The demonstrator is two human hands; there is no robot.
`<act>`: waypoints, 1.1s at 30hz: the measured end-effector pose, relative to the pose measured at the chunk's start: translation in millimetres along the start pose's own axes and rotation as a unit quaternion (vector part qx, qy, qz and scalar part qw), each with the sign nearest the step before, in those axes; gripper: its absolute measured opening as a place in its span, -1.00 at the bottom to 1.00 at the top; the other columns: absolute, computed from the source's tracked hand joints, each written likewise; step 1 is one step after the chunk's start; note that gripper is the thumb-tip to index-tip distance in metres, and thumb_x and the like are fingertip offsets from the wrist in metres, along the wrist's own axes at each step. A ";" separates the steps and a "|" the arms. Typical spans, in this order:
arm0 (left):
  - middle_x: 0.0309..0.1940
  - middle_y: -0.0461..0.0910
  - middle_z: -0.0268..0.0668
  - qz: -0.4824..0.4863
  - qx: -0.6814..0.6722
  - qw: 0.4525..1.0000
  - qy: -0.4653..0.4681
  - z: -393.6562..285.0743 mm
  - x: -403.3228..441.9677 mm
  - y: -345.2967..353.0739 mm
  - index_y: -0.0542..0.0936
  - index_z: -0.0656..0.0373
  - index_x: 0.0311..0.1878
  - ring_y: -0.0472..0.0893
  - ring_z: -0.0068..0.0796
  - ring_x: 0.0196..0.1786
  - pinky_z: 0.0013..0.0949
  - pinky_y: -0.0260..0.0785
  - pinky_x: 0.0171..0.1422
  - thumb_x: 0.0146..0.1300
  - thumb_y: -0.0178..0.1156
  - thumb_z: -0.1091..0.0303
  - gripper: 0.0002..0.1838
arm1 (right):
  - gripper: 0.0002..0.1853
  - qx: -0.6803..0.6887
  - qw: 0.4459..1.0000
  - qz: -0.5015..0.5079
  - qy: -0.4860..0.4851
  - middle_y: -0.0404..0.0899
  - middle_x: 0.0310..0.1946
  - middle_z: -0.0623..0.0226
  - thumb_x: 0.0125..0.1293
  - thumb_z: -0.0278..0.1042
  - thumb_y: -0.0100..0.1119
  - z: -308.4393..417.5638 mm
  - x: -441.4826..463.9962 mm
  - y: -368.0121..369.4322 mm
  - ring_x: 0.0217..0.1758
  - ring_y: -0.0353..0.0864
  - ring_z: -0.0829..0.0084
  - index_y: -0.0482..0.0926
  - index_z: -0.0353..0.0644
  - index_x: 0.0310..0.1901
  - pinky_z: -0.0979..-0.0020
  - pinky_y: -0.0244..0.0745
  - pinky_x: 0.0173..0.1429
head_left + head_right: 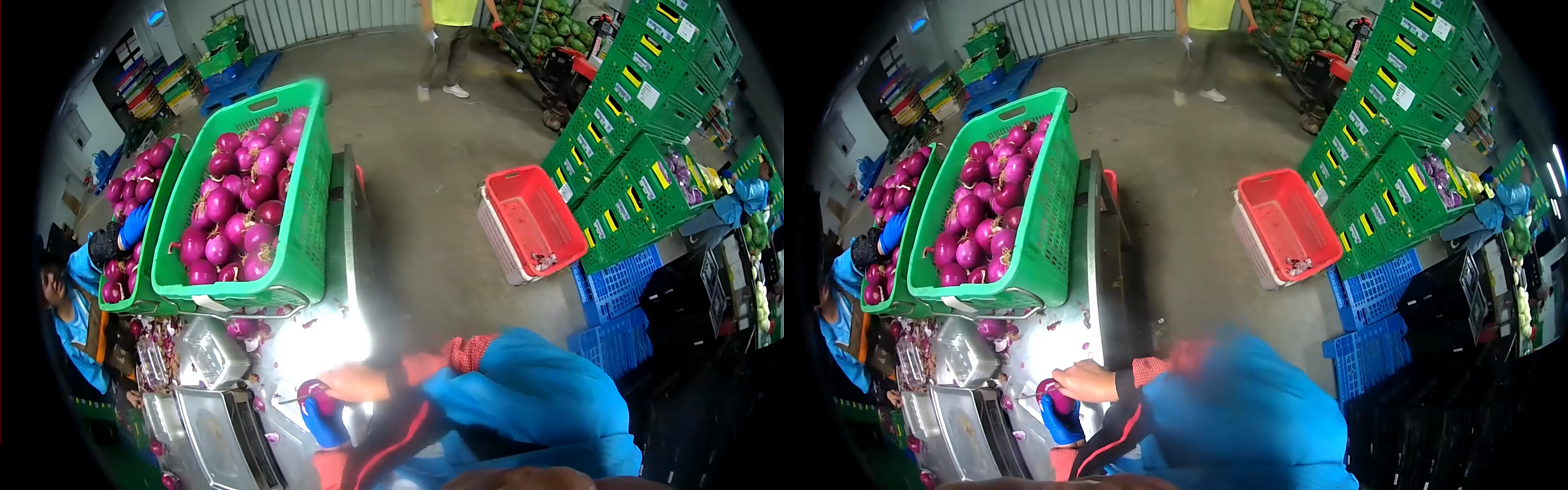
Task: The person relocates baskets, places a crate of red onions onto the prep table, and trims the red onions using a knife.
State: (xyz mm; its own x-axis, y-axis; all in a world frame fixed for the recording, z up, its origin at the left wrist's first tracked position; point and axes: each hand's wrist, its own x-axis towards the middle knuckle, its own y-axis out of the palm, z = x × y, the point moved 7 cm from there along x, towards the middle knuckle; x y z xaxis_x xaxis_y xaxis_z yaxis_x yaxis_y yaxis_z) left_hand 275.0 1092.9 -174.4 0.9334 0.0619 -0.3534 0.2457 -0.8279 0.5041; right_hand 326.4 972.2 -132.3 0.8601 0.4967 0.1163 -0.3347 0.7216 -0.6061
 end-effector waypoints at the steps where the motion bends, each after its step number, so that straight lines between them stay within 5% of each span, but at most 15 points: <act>1: 0.11 0.45 -0.18 -0.006 0.007 1.000 -0.002 0.6 -1.4 -0.4 0.40 0.19 0.21 0.47 -0.23 0.17 -0.14 0.40 0.21 0.29 0.12 0.01 -0.45 | -0.74 -0.042 0.999 -0.008 -0.032 0.57 -0.56 0.00 0.29 -0.29 0.07 2.2 -0.1 2.3 -0.48 0.61 -0.03 0.46 -0.29 -0.09 0.05 0.50 -0.34; 4: 0.08 0.47 -0.17 -0.024 0.034 0.999 0.005 -2.1 -6.2 -3.4 0.39 0.16 0.21 0.51 -0.24 0.10 -0.18 0.45 0.10 0.27 0.14 0.02 -0.45 | -0.78 -0.040 0.990 -0.095 -0.095 0.56 -0.58 0.01 0.22 -0.44 0.03 2.1 -5.2 -7.1 -0.49 0.61 -0.02 0.45 -0.32 -0.12 0.07 0.50 -0.40; 7: 0.04 0.47 -0.12 -0.042 0.070 0.996 0.039 -20.7 -14.5 -5.8 0.33 0.13 0.26 0.58 -0.20 -0.03 -0.23 0.55 -0.14 0.25 0.18 0.04 -0.40 | -0.78 0.038 0.998 -0.049 0.009 0.57 -0.55 0.00 0.21 -0.42 0.00 -31.1 -4.8 -29.4 -0.41 0.63 -0.03 0.50 -0.30 -0.13 0.02 0.49 -0.35; 9: 0.16 0.47 -0.20 -0.037 0.084 0.996 0.000 -20.1 -11.4 -12.0 0.31 0.03 0.33 0.54 -0.15 0.12 -0.14 0.48 0.00 0.24 0.15 -0.09 -0.33 | -0.76 0.092 0.989 0.009 0.117 0.61 -0.49 0.08 0.27 -0.25 0.06 -32.3 0.1 -35.4 -0.34 0.64 -0.01 0.54 -0.18 -0.12 0.03 0.50 -0.31; 12: 0.18 0.45 -0.21 -0.006 0.061 0.998 -0.026 -20.1 -0.9 -18.2 0.29 0.05 0.35 0.53 -0.18 0.13 -0.14 0.50 0.03 0.27 0.14 -0.03 -0.35 | -0.74 -0.003 0.998 -0.049 0.038 0.63 -0.40 0.16 0.29 -0.09 0.06 -25.6 3.4 -28.1 -0.30 0.65 0.06 0.54 -0.07 -0.15 0.07 0.53 -0.28; 14: 0.16 0.45 -0.16 0.009 0.116 0.993 0.014 -31.8 6.1 -31.4 0.29 0.16 0.34 0.53 -0.20 0.12 -0.20 0.53 0.04 0.29 0.17 0.10 -0.37 | -0.83 0.000 0.998 -0.061 -0.011 0.58 -0.48 0.15 0.20 -0.20 0.09 -18.7 -0.7 -41.0 -0.40 0.59 0.08 0.56 -0.09 -0.32 0.10 0.45 -0.37; 15: -0.07 0.53 -0.17 -0.066 0.051 0.996 0.029 -47.2 -5.6 -11.9 0.44 0.30 0.12 0.57 -0.30 -0.06 -0.27 0.50 0.02 0.29 0.14 0.24 -0.59 | -0.86 0.006 0.997 -0.074 -0.037 0.56 -0.51 0.15 0.16 -0.25 0.10 -14.5 -0.7 -49.2 -0.46 0.55 0.09 0.57 -0.10 -0.40 0.11 0.41 -0.41; 16: -0.11 0.55 -0.20 -0.044 0.042 0.998 0.020 -58.6 -7.4 -0.3 0.46 0.29 0.10 0.57 -0.36 -0.07 -0.31 0.49 0.01 0.29 0.15 0.27 -0.62 | -0.87 -0.001 0.996 -0.066 -0.057 0.53 -0.55 0.15 0.11 -0.31 0.11 -10.6 -0.1 -51.6 -0.51 0.52 0.11 0.59 -0.12 -0.48 0.13 0.37 -0.45; 19: -0.27 0.57 -0.28 0.023 0.104 0.993 0.051 -80.7 -7.5 21.5 0.51 0.24 -0.07 0.57 -0.47 -0.20 -0.42 0.45 -0.03 0.30 0.13 0.21 -0.71 | -0.85 -0.146 0.979 -0.025 -0.139 0.50 -0.35 0.31 0.14 -0.39 0.15 -1.6 -2.0 -50.9 -0.38 0.56 0.22 0.56 -0.05 -0.22 0.27 0.45 -0.37; 20: -0.01 0.53 -0.20 0.053 0.061 0.996 0.037 -76.9 -5.1 15.3 0.38 0.28 0.21 0.59 -0.36 -0.02 -0.40 0.53 -0.11 0.29 0.17 0.20 -0.49 | -0.72 -0.153 0.975 -0.036 -0.155 0.49 -0.37 0.28 0.08 -0.42 0.22 5.7 -3.2 -56.0 -0.39 0.55 0.21 0.56 -0.06 -0.12 0.25 0.46 -0.35; 21: 0.00 0.53 -0.20 0.043 0.052 0.997 0.034 -77.9 -7.9 16.6 0.37 0.29 0.22 0.59 -0.36 -0.01 -0.41 0.53 -0.11 0.29 0.18 0.19 -0.48 | -0.63 -0.158 0.975 -0.032 -0.155 0.49 -0.37 0.27 0.02 -0.43 0.27 7.0 -3.3 -56.0 -0.40 0.55 0.20 0.57 -0.06 -0.05 0.26 0.45 -0.35; 23: 0.01 0.53 -0.20 0.049 0.006 0.998 0.050 -81.1 -10.6 22.2 0.37 0.30 0.22 0.59 -0.36 -0.02 -0.42 0.53 -0.11 0.30 0.19 0.16 -0.46 | -0.60 -0.164 0.973 -0.019 -0.160 0.49 -0.37 0.26 -0.01 -0.44 0.30 17.2 -2.0 -61.6 -0.40 0.55 0.19 0.57 -0.07 -0.05 0.26 0.44 -0.34; 24: -0.12 0.56 -0.20 0.029 0.056 0.996 0.064 -87.2 -14.1 28.1 0.49 0.29 0.03 0.58 -0.43 -0.11 -0.31 0.51 0.05 0.31 0.15 0.03 -0.52 | -0.57 -0.161 0.971 -0.030 -0.175 0.47 -0.38 0.27 -0.03 -0.42 0.32 20.9 -1.5 -64.2 -0.41 0.53 0.21 0.57 -0.07 -0.03 0.27 0.42 -0.35; 33: -0.18 0.60 -0.21 0.053 0.114 0.989 0.084 -98.4 -13.7 37.7 0.56 0.32 -0.02 0.60 -0.46 -0.17 -0.40 0.49 -0.01 0.28 0.17 0.00 -0.50 | -0.50 -0.187 0.960 -0.037 -0.203 0.42 -0.42 0.30 -0.09 -0.42 0.34 26.2 4.5 -68.3 -0.43 0.50 0.26 0.57 -0.07 0.01 0.29 0.40 -0.36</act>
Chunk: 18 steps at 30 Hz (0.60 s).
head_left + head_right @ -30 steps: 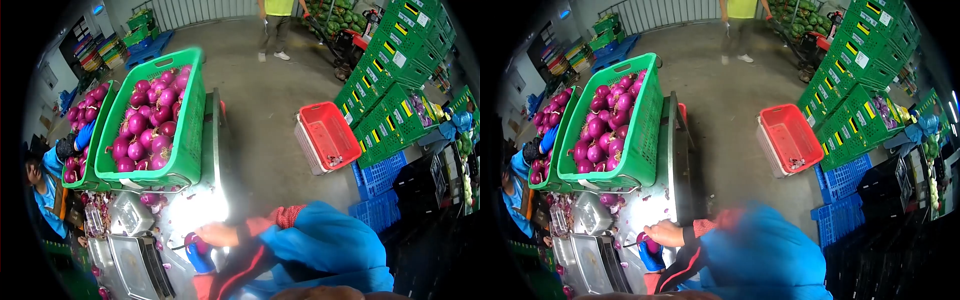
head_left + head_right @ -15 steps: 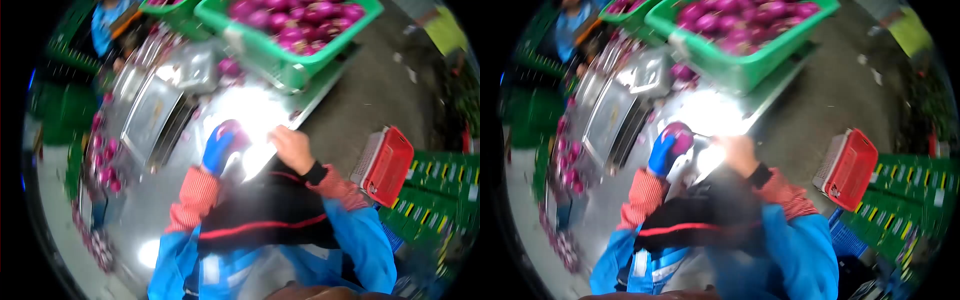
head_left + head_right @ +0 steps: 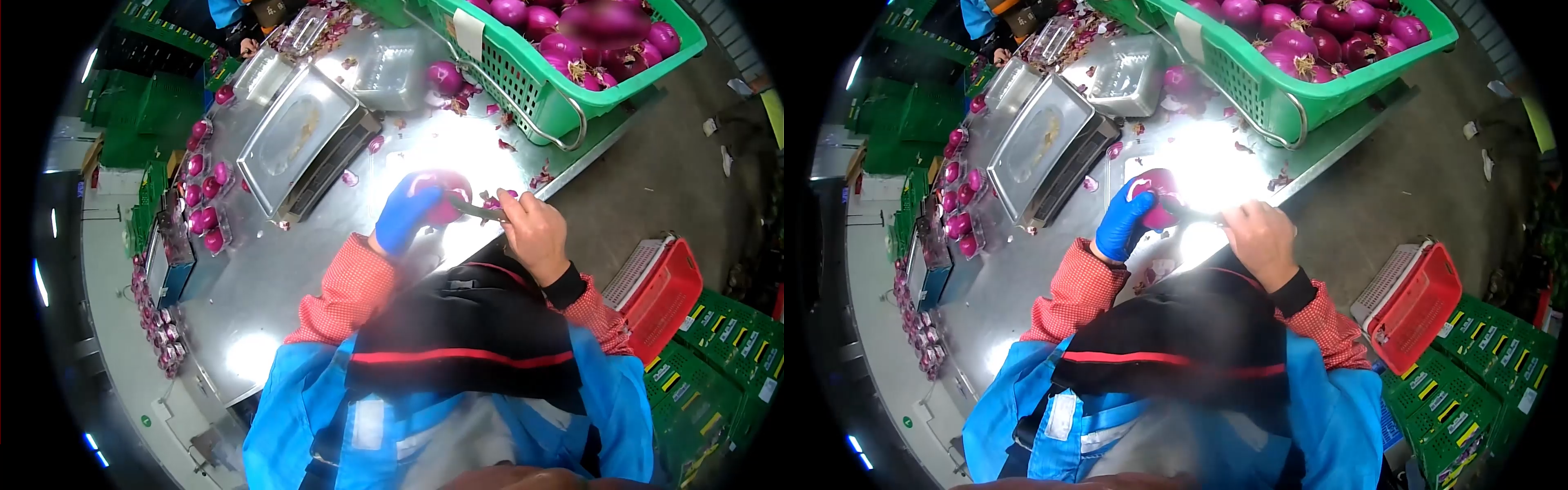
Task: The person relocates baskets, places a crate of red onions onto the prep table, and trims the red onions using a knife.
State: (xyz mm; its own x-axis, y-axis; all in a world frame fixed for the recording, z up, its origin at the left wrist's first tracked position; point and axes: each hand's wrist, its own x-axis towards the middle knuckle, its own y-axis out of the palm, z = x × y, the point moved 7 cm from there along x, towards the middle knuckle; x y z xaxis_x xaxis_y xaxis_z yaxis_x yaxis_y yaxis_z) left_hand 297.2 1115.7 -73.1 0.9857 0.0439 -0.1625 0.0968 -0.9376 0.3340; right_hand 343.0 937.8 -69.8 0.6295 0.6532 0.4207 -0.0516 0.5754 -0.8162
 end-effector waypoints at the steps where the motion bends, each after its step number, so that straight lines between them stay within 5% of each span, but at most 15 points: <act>1: -0.17 0.60 -0.21 -0.008 0.011 1.000 0.004 1.0 0.7 -2.0 0.56 0.32 -0.03 0.61 -0.45 -0.17 -0.40 0.49 0.00 0.28 0.18 0.03 -0.52 | -0.50 -0.005 1.000 -0.004 -0.003 0.41 -0.42 0.31 -0.09 -0.42 0.34 -0.1 1.2 -1.2 -0.44 0.50 0.27 0.58 -0.08 0.01 0.29 0.40 -0.37; 13: -0.07 0.58 -0.14 -0.042 0.003 0.999 -0.032 -2.5 1.3 8.1 0.50 0.29 0.06 0.62 -0.34 -0.06 -0.36 0.52 0.05 0.27 0.24 0.31 -0.64 | -0.50 -0.029 0.997 -0.032 0.071 0.37 -0.46 0.28 0.00 -0.44 0.26 -14.7 1.6 13.6 -0.47 0.48 0.26 0.59 -0.06 0.08 0.29 0.38 -0.38; 18: -0.06 0.55 -0.14 -0.132 0.044 0.990 -0.023 23.7 3.5 -17.1 0.43 0.27 0.07 0.60 -0.37 -0.05 -0.35 0.52 0.04 0.25 0.27 0.30 -0.60 | -0.66 0.128 0.978 0.012 0.163 0.55 -0.37 0.20 0.27 -0.33 0.12 -20.0 -4.6 43.6 -0.39 0.54 0.18 0.56 -0.17 0.08 0.25 0.43 -0.30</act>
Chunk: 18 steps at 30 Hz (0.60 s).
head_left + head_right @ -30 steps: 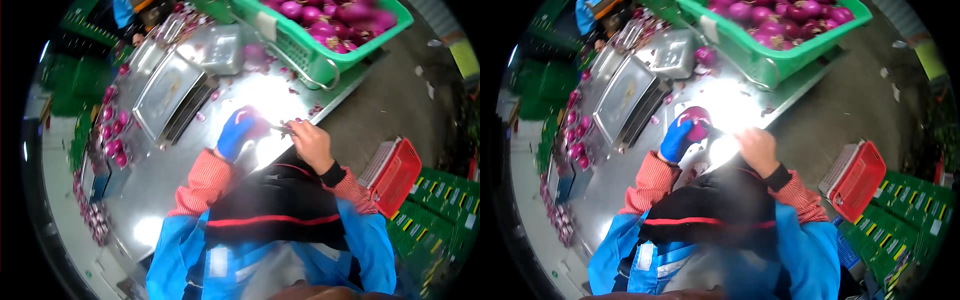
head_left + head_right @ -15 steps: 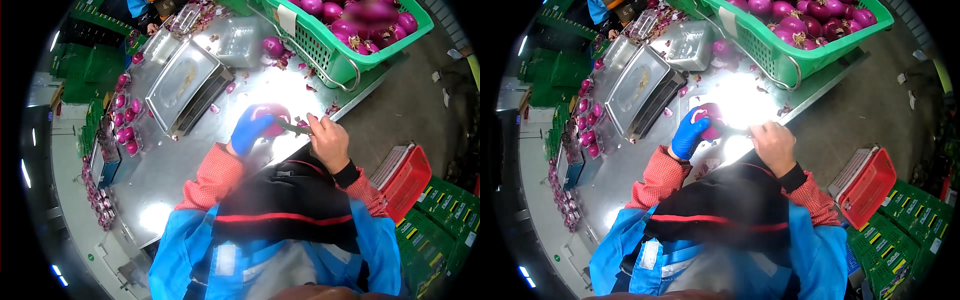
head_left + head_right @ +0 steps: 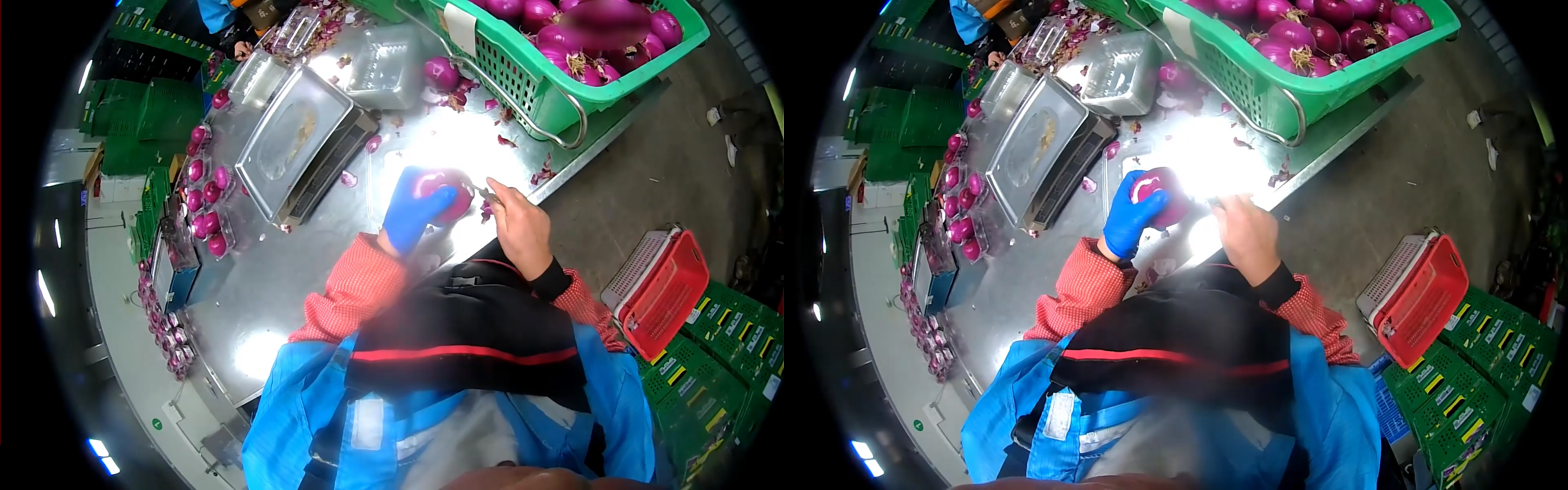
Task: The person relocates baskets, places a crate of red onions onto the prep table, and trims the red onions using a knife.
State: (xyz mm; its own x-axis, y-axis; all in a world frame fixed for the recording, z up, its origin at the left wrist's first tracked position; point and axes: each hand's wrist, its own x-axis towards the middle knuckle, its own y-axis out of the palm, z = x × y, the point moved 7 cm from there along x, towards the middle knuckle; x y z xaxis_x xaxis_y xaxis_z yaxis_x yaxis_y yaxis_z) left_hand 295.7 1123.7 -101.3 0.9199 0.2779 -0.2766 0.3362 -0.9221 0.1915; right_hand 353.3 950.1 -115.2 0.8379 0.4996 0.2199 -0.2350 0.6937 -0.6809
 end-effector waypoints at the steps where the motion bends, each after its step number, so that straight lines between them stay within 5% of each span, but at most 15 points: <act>1: -0.05 0.55 -0.14 -0.015 0.000 1.000 -0.008 3.3 1.1 -2.8 0.41 0.26 0.08 0.60 -0.37 -0.04 -0.35 0.52 0.03 0.24 0.28 0.30 -0.59 | -0.68 0.037 0.999 0.009 0.017 0.58 -0.36 0.17 0.34 -0.28 0.07 -4.8 -0.4 6.4 -0.38 0.55 0.17 0.56 -0.19 0.07 0.25 0.43 -0.29; 4: -0.01 0.53 -0.16 0.089 0.002 0.995 -0.033 -2.4 -3.8 12.0 0.38 0.24 0.11 0.58 -0.39 -0.03 -0.36 0.51 0.03 0.22 0.31 0.30 -0.54 | -0.62 0.169 0.951 0.116 0.233 0.58 -0.44 0.13 0.47 -0.14 -0.09 -51.3 6.1 33.8 -0.44 0.53 0.23 0.55 -0.24 0.06 0.26 0.41 -0.29; 5: -0.01 0.53 -0.19 0.016 0.045 0.997 0.053 -3.3 -10.1 12.5 0.42 0.23 0.13 0.56 -0.42 -0.01 -0.36 0.47 0.04 0.20 0.32 0.28 -0.52 | -0.55 0.103 0.982 0.019 0.154 0.50 -0.54 0.15 0.50 -0.06 -0.18 -47.5 20.1 15.5 -0.50 0.47 0.34 0.55 -0.25 0.07 0.31 0.38 -0.33; 6: 0.00 0.52 -0.20 -0.006 0.031 0.999 -0.001 8.1 -16.4 11.8 0.41 0.23 0.15 0.54 -0.42 0.02 -0.36 0.43 0.07 0.21 0.31 0.22 -0.49 | -0.57 0.116 0.971 0.067 0.198 0.45 -0.57 0.21 0.49 -0.09 -0.14 -55.1 18.8 14.7 -0.50 0.43 0.40 0.54 -0.25 0.10 0.34 0.36 -0.34; 10: 0.06 0.51 -0.21 0.033 -0.096 0.991 -0.089 22.6 -9.4 2.5 0.35 0.17 0.25 0.57 -0.33 0.05 -0.35 0.50 0.01 0.24 0.25 0.24 -0.45 | -0.65 0.182 0.976 0.073 0.089 0.47 -0.54 0.26 0.45 -0.20 -0.01 -29.5 15.0 18.4 -0.50 0.43 0.47 0.54 -0.24 0.09 0.42 0.38 -0.31; 14: 0.10 0.51 -0.20 0.008 -0.098 0.991 -0.096 34.7 -5.6 -7.6 0.30 0.15 0.32 0.60 -0.28 0.05 -0.34 0.57 -0.07 0.25 0.23 0.29 -0.41 | -0.69 0.062 0.997 0.050 0.010 0.60 -0.40 0.17 0.27 -0.30 0.20 5.0 15.1 2.2 -0.42 0.60 0.31 0.57 -0.22 0.01 0.37 0.48 -0.31; 18: 0.02 0.51 -0.13 0.002 -0.074 0.996 -0.048 25.8 -9.5 2.8 0.32 0.18 0.15 0.58 -0.28 0.02 -0.29 0.50 0.02 0.26 0.25 0.22 -0.52 | -0.67 -0.013 0.996 0.002 -0.085 0.60 -0.40 0.20 0.08 -0.40 0.32 24.7 14.4 -12.0 -0.42 0.62 0.26 0.59 -0.19 -0.07 0.33 0.50 -0.36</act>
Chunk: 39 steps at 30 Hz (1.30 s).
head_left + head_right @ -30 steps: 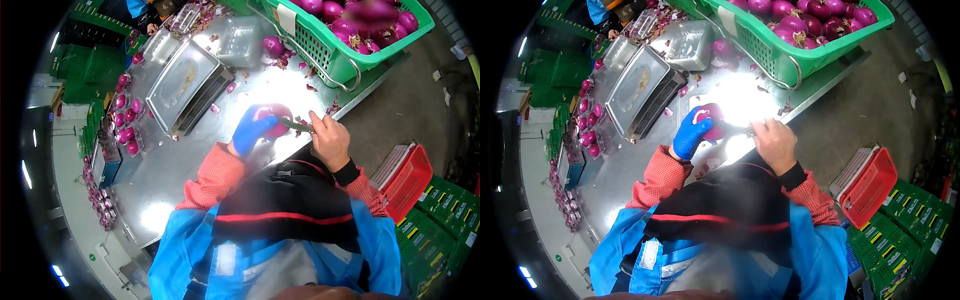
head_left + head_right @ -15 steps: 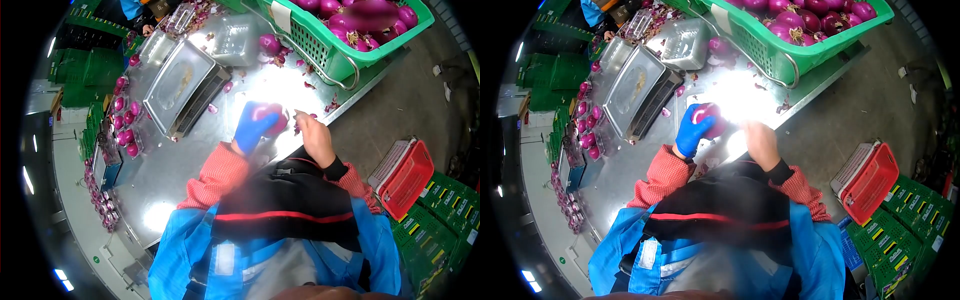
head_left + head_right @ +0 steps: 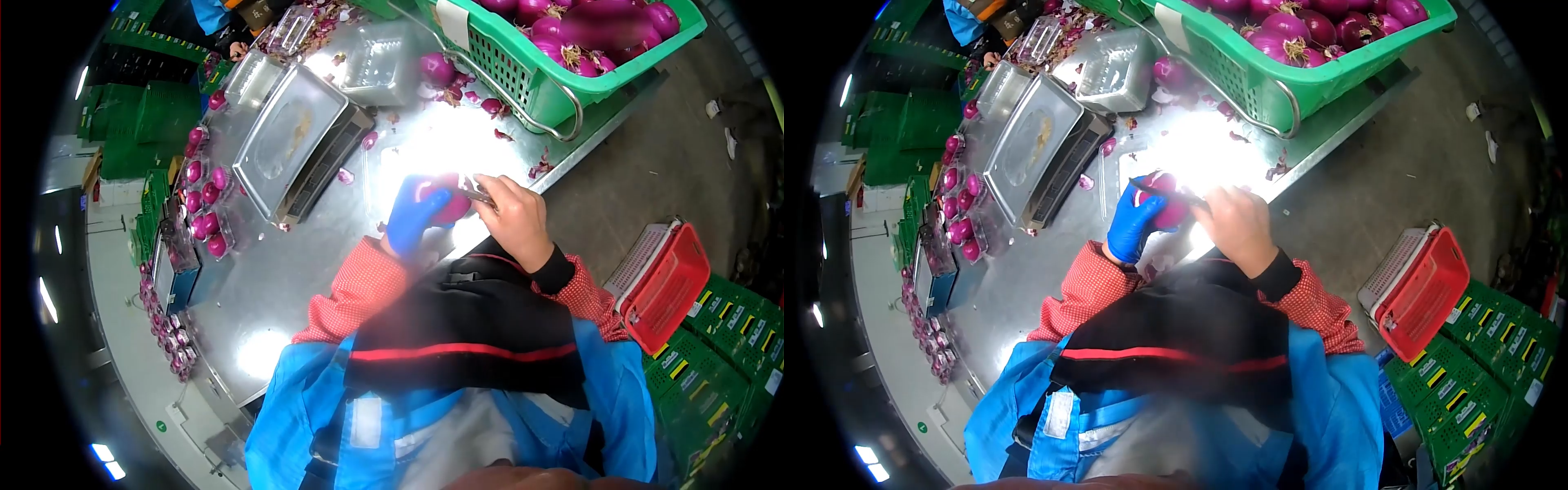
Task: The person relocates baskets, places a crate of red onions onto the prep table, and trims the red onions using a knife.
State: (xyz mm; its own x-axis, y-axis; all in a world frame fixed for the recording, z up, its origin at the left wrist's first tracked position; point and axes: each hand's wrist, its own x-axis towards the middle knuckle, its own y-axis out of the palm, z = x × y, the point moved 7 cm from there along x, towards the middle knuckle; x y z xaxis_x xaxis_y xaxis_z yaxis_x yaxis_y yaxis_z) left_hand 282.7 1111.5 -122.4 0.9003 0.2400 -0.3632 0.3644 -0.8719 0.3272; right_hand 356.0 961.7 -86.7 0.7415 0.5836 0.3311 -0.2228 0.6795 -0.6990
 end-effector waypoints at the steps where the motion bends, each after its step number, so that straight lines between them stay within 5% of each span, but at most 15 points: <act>1: 0.03 0.50 -0.13 0.002 -0.004 1.000 0.002 -2.4 -2.3 3.2 0.32 0.18 0.14 0.58 -0.28 0.02 -0.28 0.50 0.03 0.25 0.26 0.25 -0.53 | -0.65 -0.011 1.000 0.000 -0.003 0.60 -0.41 0.21 0.05 -0.41 0.32 3.4 -0.3 -2.6 -0.41 0.62 0.25 0.59 -0.19 -0.07 0.32 0.50 -0.36; 6: 0.05 0.50 -0.14 0.002 0.013 1.000 0.012 -7.3 -9.3 8.6 0.37 0.17 0.10 0.57 -0.33 0.02 -0.27 0.49 0.07 0.20 0.31 0.34 -0.56 | -0.64 -0.043 0.999 0.001 -0.006 0.61 -0.39 0.24 0.04 -0.41 0.32 8.6 -1.2 2.6 -0.41 0.62 0.20 0.57 -0.17 -0.07 0.29 0.52 -0.36; 8: 0.04 0.50 -0.17 0.037 0.038 0.998 0.039 -7.6 -12.5 16.1 0.38 0.18 0.13 0.54 -0.37 0.03 -0.28 0.46 0.11 0.18 0.33 0.33 -0.51 | -0.70 -0.083 0.994 0.015 0.072 0.63 -0.39 0.20 0.11 -0.40 0.28 -22.5 1.7 20.0 -0.43 0.61 0.13 0.58 -0.19 -0.09 0.26 0.52 -0.35; 10: 0.03 0.49 -0.22 0.087 0.042 0.992 0.084 -15.8 -17.7 31.1 0.38 0.19 0.18 0.51 -0.41 0.06 -0.31 0.41 0.15 0.14 0.36 0.31 -0.44 | -0.72 0.083 0.976 0.109 0.168 0.61 -0.51 0.14 0.23 -0.27 0.23 -51.4 -0.6 39.1 -0.45 0.62 0.17 0.59 -0.20 -0.08 0.28 0.48 -0.35; 12: 0.06 0.46 -0.29 0.075 0.032 0.996 0.022 -15.2 -15.0 33.3 0.36 0.16 0.23 0.44 -0.45 0.14 -0.36 0.33 0.23 0.14 0.35 0.24 -0.39 | -0.70 0.160 0.973 0.032 0.164 0.62 -0.49 0.12 0.27 -0.22 0.20 -58.6 0.4 46.3 -0.44 0.62 0.22 0.59 -0.17 -0.03 0.31 0.47 -0.33; 15: 0.11 0.45 -0.27 0.051 0.002 0.999 -0.014 -11.0 -7.3 10.7 0.32 0.15 0.30 0.47 -0.41 0.16 -0.36 0.40 0.20 0.14 0.35 0.29 -0.34 | -0.69 0.028 0.976 0.052 0.211 0.64 -0.42 0.13 0.29 -0.22 0.18 -55.1 -0.9 21.8 -0.40 0.64 0.22 0.57 -0.18 0.00 0.33 0.47 -0.31; 17: -0.01 0.51 -0.24 0.066 -0.067 0.995 -0.022 -18.2 -7.5 9.5 0.40 0.12 0.17 0.52 -0.45 -0.02 -0.39 0.41 0.09 0.13 0.33 0.34 -0.47 | -0.68 0.027 0.991 0.030 0.131 0.64 -0.38 0.16 0.29 -0.22 0.19 -41.6 1.4 8.0 -0.38 0.64 0.20 0.57 -0.17 0.01 0.32 0.47 -0.30; 19: -0.02 0.51 -0.24 0.050 0.003 0.999 -0.008 -6.3 4.1 -12.6 0.40 0.12 0.17 0.53 -0.45 -0.04 -0.40 0.42 0.05 0.15 0.32 0.32 -0.49 | -0.69 0.012 0.999 0.002 0.042 0.60 -0.36 0.25 0.22 -0.28 0.23 -20.5 -0.5 -4.7 -0.40 0.60 0.18 0.58 -0.13 0.00 0.30 0.46 -0.33; 23: -0.04 0.55 -0.23 0.074 0.030 0.996 0.028 -15.1 9.9 -12.6 0.43 0.19 0.18 0.56 -0.45 -0.04 -0.43 0.44 0.01 0.19 0.30 0.29 -0.50 | -0.78 -0.068 0.996 0.027 -0.052 0.44 -0.45 0.33 0.00 -0.29 0.34 -5.5 -6.0 -9.6 -0.42 0.56 0.29 0.46 -0.07 -0.38 0.30 0.44 -0.39; 32: 0.06 0.55 -0.13 0.102 0.018 0.994 0.035 -24.5 1.0 -5.2 0.44 0.26 0.16 0.56 -0.33 0.10 -0.32 0.42 0.22 0.24 0.27 0.31 -0.54 | -0.75 -0.119 0.990 0.027 -0.069 0.45 -0.46 0.35 -0.04 -0.34 0.36 -7.5 -7.1 -10.1 -0.42 0.57 0.31 0.50 -0.03 -0.32 0.31 0.45 -0.38; 35: 0.07 0.54 -0.12 0.105 0.050 0.993 0.037 -28.1 -0.3 0.1 0.43 0.26 0.15 0.56 -0.34 0.09 -0.32 0.43 0.21 0.24 0.27 0.30 -0.54 | -0.49 -0.110 0.993 0.006 -0.050 0.43 -0.42 0.29 -0.01 -0.40 0.32 -11.7 -9.8 -8.9 -0.45 0.52 0.26 0.58 -0.05 0.08 0.31 0.41 -0.37; 39: 0.04 0.54 -0.15 0.058 0.079 0.994 0.044 -21.2 0.9 -4.6 0.40 0.26 0.14 0.57 -0.37 0.05 -0.34 0.46 0.14 0.22 0.31 0.29 -0.51 | -0.62 -0.022 0.999 0.024 0.038 0.55 -0.37 0.23 0.18 -0.36 0.20 -20.9 -17.8 5.5 -0.39 0.57 0.20 0.58 -0.11 0.07 0.28 0.45 -0.30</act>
State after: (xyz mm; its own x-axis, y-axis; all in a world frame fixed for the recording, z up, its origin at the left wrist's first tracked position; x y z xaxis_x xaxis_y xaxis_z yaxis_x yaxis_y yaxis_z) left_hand 286.8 1124.8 -105.7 0.9541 0.1634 -0.2512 0.2204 -0.9506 0.2186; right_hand 354.8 945.8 -109.7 0.7773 0.5779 0.2486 -0.2319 0.6306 -0.7406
